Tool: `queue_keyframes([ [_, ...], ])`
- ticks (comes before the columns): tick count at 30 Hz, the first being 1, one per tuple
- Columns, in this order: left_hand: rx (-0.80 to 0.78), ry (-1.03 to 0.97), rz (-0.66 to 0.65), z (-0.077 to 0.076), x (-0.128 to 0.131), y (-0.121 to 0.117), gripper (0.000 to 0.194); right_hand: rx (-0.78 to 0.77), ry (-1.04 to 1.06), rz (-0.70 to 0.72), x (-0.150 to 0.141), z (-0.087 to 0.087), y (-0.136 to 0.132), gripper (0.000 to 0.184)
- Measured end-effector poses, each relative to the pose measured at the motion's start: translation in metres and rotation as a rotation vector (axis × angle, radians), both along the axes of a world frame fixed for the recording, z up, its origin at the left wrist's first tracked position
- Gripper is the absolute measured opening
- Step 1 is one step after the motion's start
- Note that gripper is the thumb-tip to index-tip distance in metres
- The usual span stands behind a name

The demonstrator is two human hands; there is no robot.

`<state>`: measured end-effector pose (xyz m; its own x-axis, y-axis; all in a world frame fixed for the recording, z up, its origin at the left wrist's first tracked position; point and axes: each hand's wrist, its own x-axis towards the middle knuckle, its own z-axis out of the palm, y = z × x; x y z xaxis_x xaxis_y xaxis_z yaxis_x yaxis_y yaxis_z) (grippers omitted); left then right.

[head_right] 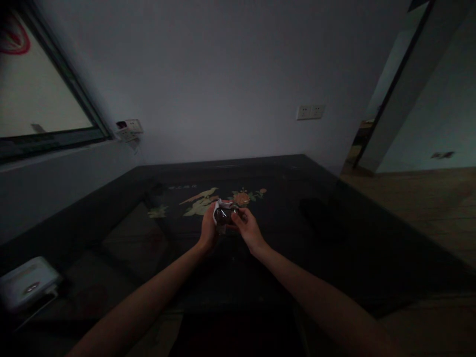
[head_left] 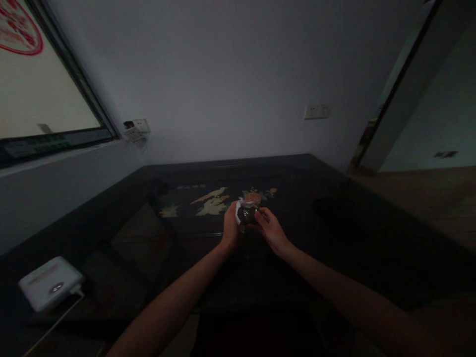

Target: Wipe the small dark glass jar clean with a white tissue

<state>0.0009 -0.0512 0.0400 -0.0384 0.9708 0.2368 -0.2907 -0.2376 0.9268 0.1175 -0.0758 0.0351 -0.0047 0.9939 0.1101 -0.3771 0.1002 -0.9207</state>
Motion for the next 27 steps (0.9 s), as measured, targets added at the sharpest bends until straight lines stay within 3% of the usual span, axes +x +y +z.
queue_keyframes([
  [6, 0.519, 0.447, 0.124, 0.005, -0.008, -0.009, 0.038, 0.01, -0.034, -0.035, -0.001, -0.005, 0.001, 0.043],
  [9, 0.622, 0.545, 0.131, 0.006, -0.009, -0.009, 0.037, 0.002, -0.029, -0.05, -0.001, -0.005, 0.001, 0.042],
  [11, 0.557, 0.453, 0.111, 0.006, -0.008, -0.008, 0.036, -0.006, -0.032, -0.044, -0.001, -0.005, 0.001, 0.042],
  [16, 0.056, -0.058, 0.017, -0.003, -0.002, 0.001, 0.031, 0.007, -0.057, -0.009, 0.001, -0.003, 0.0, 0.044],
  [19, -0.068, -0.201, -0.043, -0.007, 0.003, 0.006, 0.035, 0.037, -0.068, -0.002, 0.002, -0.003, 0.0, 0.044],
  [23, -0.27, -0.501, -0.269, -0.006, 0.008, 0.008, 0.031, 0.083, -0.109, 0.005, 0.003, -0.004, 0.002, 0.043],
  [27, -0.34, -0.622, -0.322, -0.004, 0.009, 0.006, 0.029, 0.193, -0.237, -0.013, 0.004, -0.006, 0.005, 0.043],
])
